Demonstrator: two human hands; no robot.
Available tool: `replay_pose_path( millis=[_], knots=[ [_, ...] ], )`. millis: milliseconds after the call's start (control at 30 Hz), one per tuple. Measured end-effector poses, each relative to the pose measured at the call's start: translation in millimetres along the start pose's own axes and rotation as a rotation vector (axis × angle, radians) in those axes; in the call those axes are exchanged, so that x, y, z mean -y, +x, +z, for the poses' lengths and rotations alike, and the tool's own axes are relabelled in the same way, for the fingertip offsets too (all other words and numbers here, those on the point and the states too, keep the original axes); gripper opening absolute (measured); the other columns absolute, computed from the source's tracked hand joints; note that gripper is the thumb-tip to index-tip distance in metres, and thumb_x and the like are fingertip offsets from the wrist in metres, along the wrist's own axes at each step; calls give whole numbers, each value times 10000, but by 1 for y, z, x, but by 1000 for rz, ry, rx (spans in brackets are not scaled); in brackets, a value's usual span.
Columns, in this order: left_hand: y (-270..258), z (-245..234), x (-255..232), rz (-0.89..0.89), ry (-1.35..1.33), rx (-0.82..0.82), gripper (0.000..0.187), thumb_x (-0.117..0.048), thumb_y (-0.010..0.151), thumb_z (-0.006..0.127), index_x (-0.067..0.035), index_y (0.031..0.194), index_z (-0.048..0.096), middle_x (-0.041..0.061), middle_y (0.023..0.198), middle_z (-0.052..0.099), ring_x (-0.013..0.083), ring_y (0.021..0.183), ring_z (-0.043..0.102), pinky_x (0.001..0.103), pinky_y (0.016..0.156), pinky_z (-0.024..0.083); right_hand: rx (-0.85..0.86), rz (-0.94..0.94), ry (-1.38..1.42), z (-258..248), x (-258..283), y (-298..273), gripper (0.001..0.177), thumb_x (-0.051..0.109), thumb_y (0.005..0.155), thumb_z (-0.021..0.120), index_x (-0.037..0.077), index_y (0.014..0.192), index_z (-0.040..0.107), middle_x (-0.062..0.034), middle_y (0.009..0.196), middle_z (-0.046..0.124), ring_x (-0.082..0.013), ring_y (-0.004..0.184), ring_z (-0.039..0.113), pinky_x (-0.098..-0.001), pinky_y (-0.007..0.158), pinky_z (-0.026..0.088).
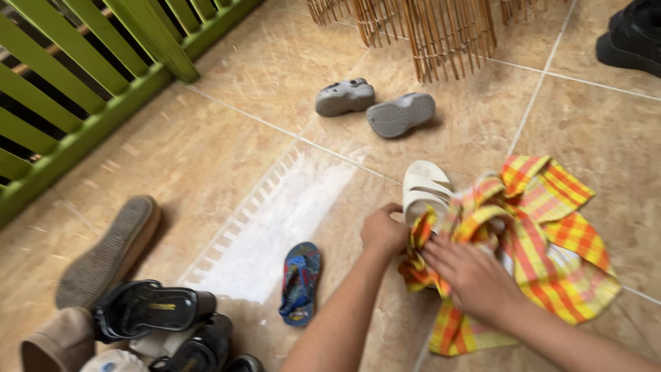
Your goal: The person cleans various shoes and sandals by hand using a cloth, wiping the exterior surfaces and soles before placing them in a row on the floor.
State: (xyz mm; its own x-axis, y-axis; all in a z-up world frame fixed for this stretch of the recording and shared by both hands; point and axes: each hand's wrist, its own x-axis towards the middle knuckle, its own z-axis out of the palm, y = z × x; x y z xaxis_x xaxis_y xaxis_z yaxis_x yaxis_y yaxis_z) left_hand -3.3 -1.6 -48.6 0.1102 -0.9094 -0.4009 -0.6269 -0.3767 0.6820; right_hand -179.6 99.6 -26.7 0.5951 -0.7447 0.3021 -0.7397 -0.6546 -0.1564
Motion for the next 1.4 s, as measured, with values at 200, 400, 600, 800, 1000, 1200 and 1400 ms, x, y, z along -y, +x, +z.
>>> replay_pose_path(
  millis=[200, 400, 600, 800, 1000, 1200, 1400],
  knots=[
    [0, -3, 0, -50, -46, 12, 443, -216, 776, 724, -290, 1212, 765, 125, 916, 797, 244, 794, 787, 366, 787, 616, 186, 236, -31, 13, -12, -1, 647, -34, 678, 600, 139, 1295, 689, -57, 1482, 565, -288, 1363, 461, -493, 1090, 395],
    [-11, -10, -9, -71, -127, 73, 557, -165, 718, 808, -249, 1256, 687, 108, 951, 798, 222, 817, 812, 353, 794, 635, 81, -130, 203, 1, -11, -31, 536, 24, 663, 639, 122, 1184, 718, -52, 1438, 592, -329, 1310, 510, -516, 993, 436],
    [-8, -36, -32, -97, 160, -27, 460, -391, 862, 743, -334, 1311, 662, 71, 1215, 722, 263, 1126, 686, 436, 915, 557, 8, -109, 142, 4, -37, -19, 502, 53, 643, 659, 111, 1138, 718, -76, 1375, 620, -347, 1259, 549, -483, 987, 444],
    [23, -63, 15, 42, 368, -51, 412, -249, 893, 596, -355, 1280, 691, 61, 1181, 748, 274, 1121, 698, 424, 921, 559, -336, 758, 337, -8, -103, 11, 412, 57, 841, 589, 19, 1245, 660, -156, 1329, 628, -315, 1162, 638, -389, 957, 509],
    [2, -45, 19, 365, 152, -90, 423, -365, 1059, 450, -220, 1456, 464, 68, 1469, 562, 264, 1358, 536, 680, 1111, 262, -327, 686, 281, -5, -83, 84, 535, 110, 814, 660, 25, 1337, 582, -164, 1369, 532, -309, 1265, 520, -399, 1074, 456],
    [-13, -57, 0, 263, 275, 6, 866, -519, 781, 774, -297, 1498, 343, 32, 1521, 424, 234, 1375, 489, 717, 1139, 168, 199, 368, 119, 5, -53, 85, 684, 17, 784, 575, 147, 1452, 500, -31, 1568, 472, -243, 1384, 480, -408, 1078, 437],
    [-4, -56, 1, 225, 206, 60, 853, -526, 799, 775, -282, 1499, 351, 20, 1526, 441, 247, 1385, 496, 759, 1154, 127, 203, 642, 209, -3, -36, 107, 681, -11, 834, 464, 246, 1458, 548, 113, 1564, 454, -151, 1392, 472, -368, 1028, 493]
  ],
)
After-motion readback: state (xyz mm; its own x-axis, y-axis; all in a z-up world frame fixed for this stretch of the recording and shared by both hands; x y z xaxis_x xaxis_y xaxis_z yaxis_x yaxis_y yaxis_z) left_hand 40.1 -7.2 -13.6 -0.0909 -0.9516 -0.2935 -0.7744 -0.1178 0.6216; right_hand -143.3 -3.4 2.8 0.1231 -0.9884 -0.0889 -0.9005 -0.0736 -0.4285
